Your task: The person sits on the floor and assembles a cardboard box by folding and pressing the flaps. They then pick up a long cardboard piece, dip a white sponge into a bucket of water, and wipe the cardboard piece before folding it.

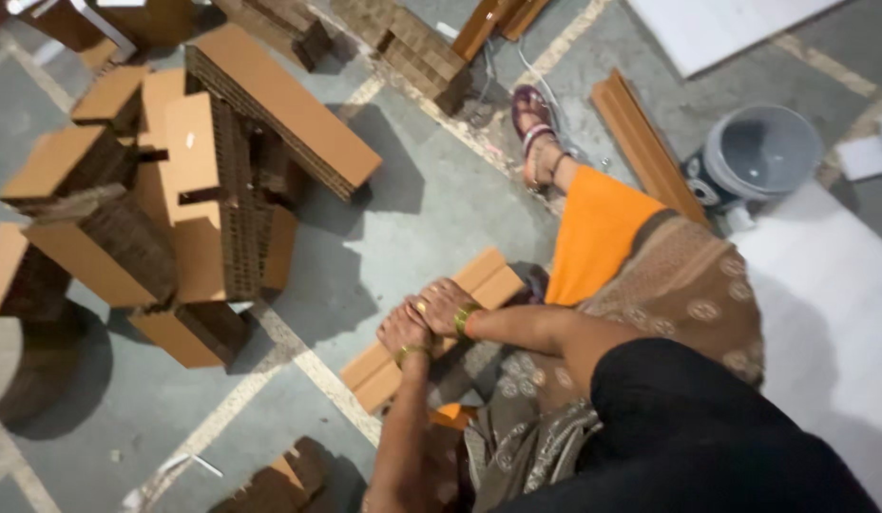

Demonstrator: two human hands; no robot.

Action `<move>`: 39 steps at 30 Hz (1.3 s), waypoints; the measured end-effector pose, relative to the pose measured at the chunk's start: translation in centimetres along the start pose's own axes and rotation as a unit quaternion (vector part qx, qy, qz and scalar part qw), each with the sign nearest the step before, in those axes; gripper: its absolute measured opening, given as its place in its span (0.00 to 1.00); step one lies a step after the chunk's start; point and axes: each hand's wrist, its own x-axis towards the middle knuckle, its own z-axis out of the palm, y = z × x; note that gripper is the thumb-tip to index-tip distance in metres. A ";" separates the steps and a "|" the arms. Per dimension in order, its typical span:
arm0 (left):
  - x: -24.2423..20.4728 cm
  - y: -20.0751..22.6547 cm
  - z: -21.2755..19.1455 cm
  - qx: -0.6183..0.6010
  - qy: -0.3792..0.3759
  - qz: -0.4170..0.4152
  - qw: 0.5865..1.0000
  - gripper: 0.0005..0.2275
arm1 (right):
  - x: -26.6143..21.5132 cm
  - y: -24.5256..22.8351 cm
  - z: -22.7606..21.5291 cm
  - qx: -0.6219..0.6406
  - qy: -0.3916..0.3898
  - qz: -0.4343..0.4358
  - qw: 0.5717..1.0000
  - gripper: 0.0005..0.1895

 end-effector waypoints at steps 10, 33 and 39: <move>-5.2 -10.7 -7.5 -0.045 0.114 0.016 0.992 0.14 | -4.8 13.3 1.6 0.060 0.160 0.085 0.982 0.20; -3.9 -10.8 -5.9 0.087 0.183 0.109 0.973 0.14 | -3.1 11.3 2.0 -0.039 0.006 0.059 0.997 0.19; -2.1 -0.7 -1.4 0.014 -0.058 0.026 0.998 0.18 | -1.4 0.1 2.1 -0.027 0.062 -0.051 0.996 0.24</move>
